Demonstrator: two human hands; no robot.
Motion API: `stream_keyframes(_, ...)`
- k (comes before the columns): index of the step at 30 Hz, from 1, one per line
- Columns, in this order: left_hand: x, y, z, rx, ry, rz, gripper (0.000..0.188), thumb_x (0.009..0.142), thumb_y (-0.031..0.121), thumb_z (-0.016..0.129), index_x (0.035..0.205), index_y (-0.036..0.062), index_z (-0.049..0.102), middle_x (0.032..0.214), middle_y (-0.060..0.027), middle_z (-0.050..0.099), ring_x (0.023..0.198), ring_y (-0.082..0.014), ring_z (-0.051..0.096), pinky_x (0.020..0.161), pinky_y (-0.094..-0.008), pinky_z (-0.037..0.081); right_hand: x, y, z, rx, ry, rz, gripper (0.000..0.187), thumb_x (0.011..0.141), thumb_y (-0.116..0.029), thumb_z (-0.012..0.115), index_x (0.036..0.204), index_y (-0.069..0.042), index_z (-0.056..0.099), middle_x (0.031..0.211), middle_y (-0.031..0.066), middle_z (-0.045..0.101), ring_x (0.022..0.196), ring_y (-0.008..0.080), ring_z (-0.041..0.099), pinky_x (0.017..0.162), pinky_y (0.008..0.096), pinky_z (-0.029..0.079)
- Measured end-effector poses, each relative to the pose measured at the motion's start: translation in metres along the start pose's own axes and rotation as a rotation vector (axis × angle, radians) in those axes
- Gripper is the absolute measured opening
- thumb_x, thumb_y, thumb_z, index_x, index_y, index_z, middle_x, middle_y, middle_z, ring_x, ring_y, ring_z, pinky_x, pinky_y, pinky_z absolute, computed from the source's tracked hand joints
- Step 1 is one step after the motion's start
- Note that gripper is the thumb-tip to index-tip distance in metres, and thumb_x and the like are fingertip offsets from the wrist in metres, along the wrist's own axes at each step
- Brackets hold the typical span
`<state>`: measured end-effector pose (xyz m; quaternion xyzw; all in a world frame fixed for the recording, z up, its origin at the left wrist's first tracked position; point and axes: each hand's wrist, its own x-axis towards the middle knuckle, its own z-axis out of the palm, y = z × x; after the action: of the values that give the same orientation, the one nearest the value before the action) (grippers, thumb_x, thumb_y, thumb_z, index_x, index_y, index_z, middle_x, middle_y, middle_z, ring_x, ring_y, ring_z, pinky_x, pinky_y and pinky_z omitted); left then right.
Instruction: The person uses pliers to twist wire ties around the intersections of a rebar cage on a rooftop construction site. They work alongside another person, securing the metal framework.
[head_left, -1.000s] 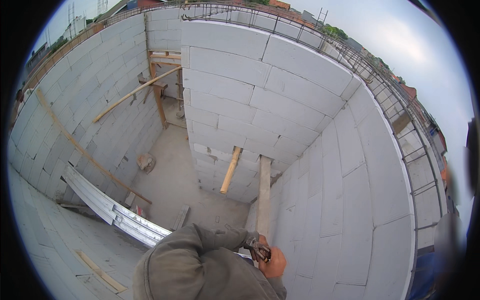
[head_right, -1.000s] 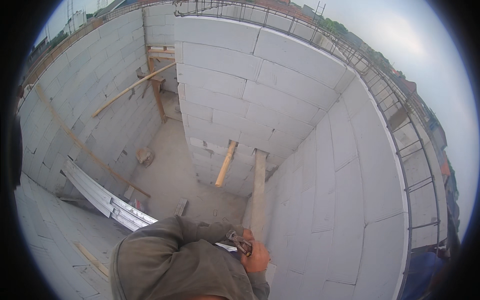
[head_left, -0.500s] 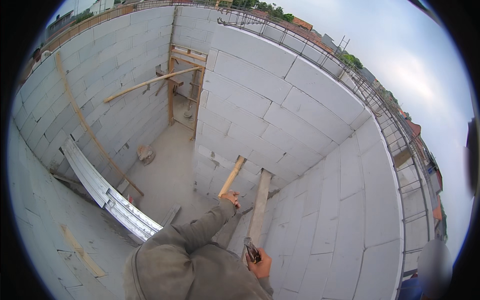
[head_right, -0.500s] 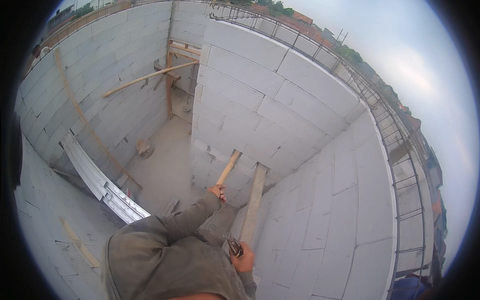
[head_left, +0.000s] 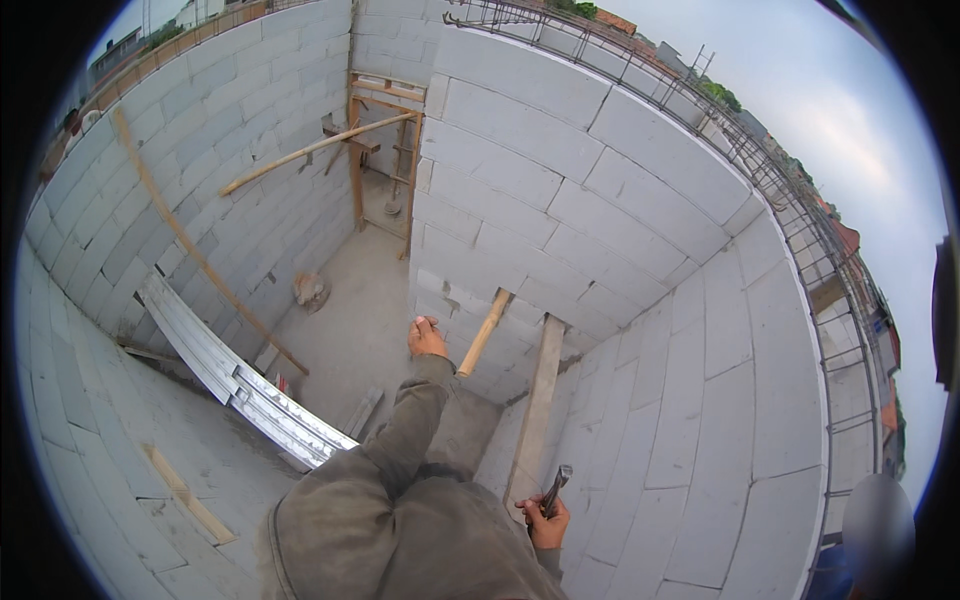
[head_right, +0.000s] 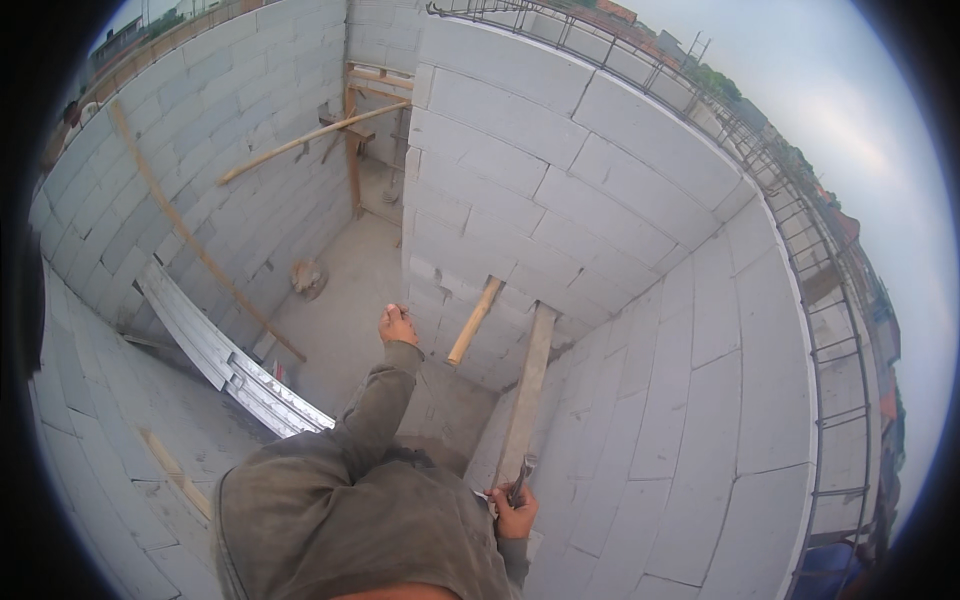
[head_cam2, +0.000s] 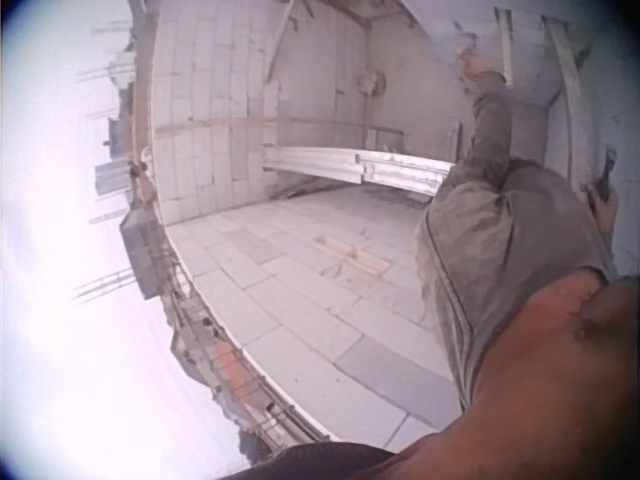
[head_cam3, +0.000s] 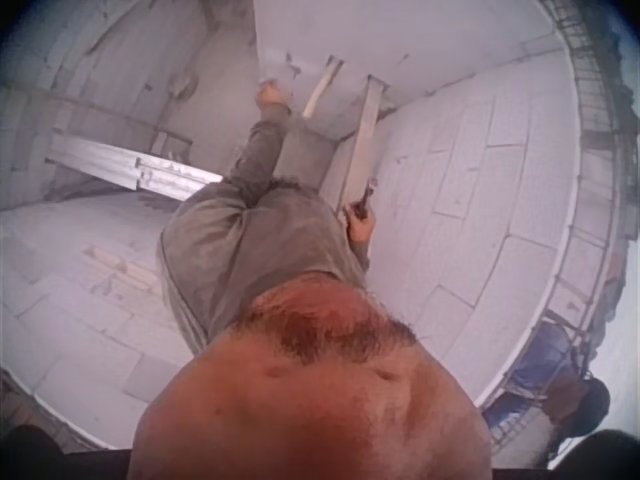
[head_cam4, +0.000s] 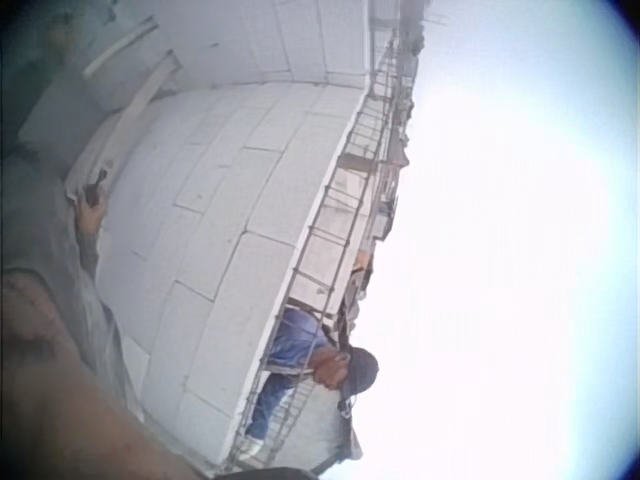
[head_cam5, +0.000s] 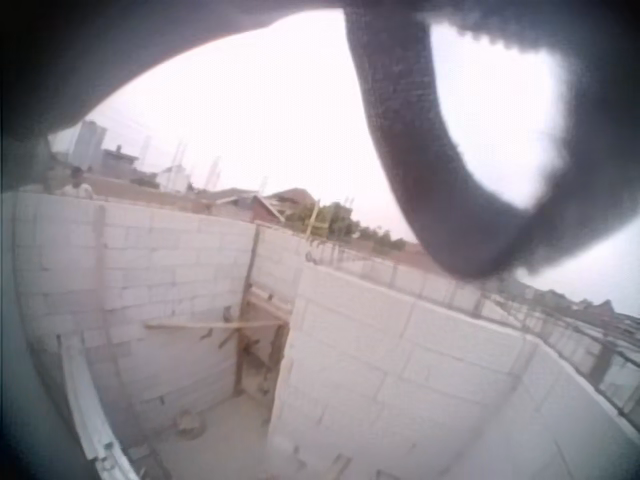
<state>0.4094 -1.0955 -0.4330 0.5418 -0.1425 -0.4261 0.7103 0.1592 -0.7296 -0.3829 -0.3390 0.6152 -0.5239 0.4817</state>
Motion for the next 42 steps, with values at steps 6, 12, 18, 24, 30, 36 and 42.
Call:
stream_keyframes(6,-0.061,0.051,0.002,0.434,-0.48,0.258,0.046,0.109,0.039,0.043,0.085,0.0029,0.059,0.066,-0.0045,0.05,0.059,-0.0123,0.046,0.056,-0.0345,0.039,-0.023,0.006,-0.019,0.137,0.243,0.095,0.024,0.09,-0.013,0.077,0.104,0.003,0.064,0.1,0.0159,0.075,0.095,0.0261,0.076,0.051,0.0276,0.051)
stream_keyframes(12,-0.119,0.1,0.016,0.373,-0.717,0.34,0.045,0.111,0.042,0.043,0.088,0.0059,0.056,0.066,0.0046,0.038,0.063,-0.0057,0.037,0.056,-0.0281,0.033,-0.035,-0.01,-0.09,-0.077,0.563,0.039,0.024,0.096,-0.023,0.072,0.103,-0.001,0.065,0.093,0.0104,0.072,0.076,0.0171,0.07,0.05,0.0269,0.05)
stream_keyframes(18,-0.205,0.12,0.02,0.284,-1.061,0.258,0.047,0.11,0.04,0.043,0.087,0.0034,0.06,0.068,0.0016,0.042,0.064,-0.008,0.04,0.058,-0.0291,0.034,-0.013,-0.147,-0.039,-0.099,0.448,-0.235,0.022,0.098,-0.018,0.069,0.107,0.002,0.066,0.081,0.0058,0.066,0.063,0.0101,0.059,0.054,0.0221,0.044)
stream_keyframes(24,-0.279,0.123,0.01,0.313,-1.478,0.577,0.024,0.107,0.022,0.052,0.095,0.003,0.061,0.068,-0.0183,0.057,0.061,-0.0373,0.059,0.058,-0.0437,0.044,0.003,-0.198,0.019,-0.139,0.348,-0.407,0.016,0.093,-0.007,0.07,0.104,0.003,0.066,0.076,0.0031,0.064,0.061,0.007,0.055,0.056,0.0219,0.044)
stream_keyframes(30,-0.275,0.121,-0.009,0.423,-1.555,0.551,0.021,0.106,0.022,0.056,0.1,0.0033,0.062,0.073,-0.0209,0.061,0.067,-0.0426,0.061,0.059,-0.0459,0.045,0.009,-0.174,0.022,-0.079,0.222,-0.378,0.011,0.093,-0.005,0.07,0.099,0.002,0.065,0.075,0.0041,0.064,0.062,0.0085,0.057,0.056,0.0232,0.045)
stream_keyframes(36,-0.265,0.12,-0.016,0.337,-1.626,0.478,0.022,0.105,0.021,0.058,0.102,0.0005,0.064,0.078,-0.0207,0.062,0.069,-0.0393,0.061,0.061,-0.0426,0.046,0.007,-0.176,0.03,0.024,0.315,-0.412,0.009,0.093,-0.004,0.068,0.098,0.001,0.062,0.084,0.0095,0.068,0.066,0.0112,0.061,0.057,0.0238,0.045)
stream_keyframes(42,-0.255,0.122,-0.016,0.314,-1.836,0.283,0.033,0.108,0.027,0.054,0.093,0.0002,0.065,0.074,-0.0135,0.059,0.067,-0.0244,0.059,0.065,-0.0378,0.045,-0.003,-0.172,0.024,0.105,0.323,-0.431,0.008,0.094,-0.003,0.067,0.098,0.001,0.061,0.093,0.0141,0.07,0.068,0.0142,0.064,0.057,0.0248,0.045)
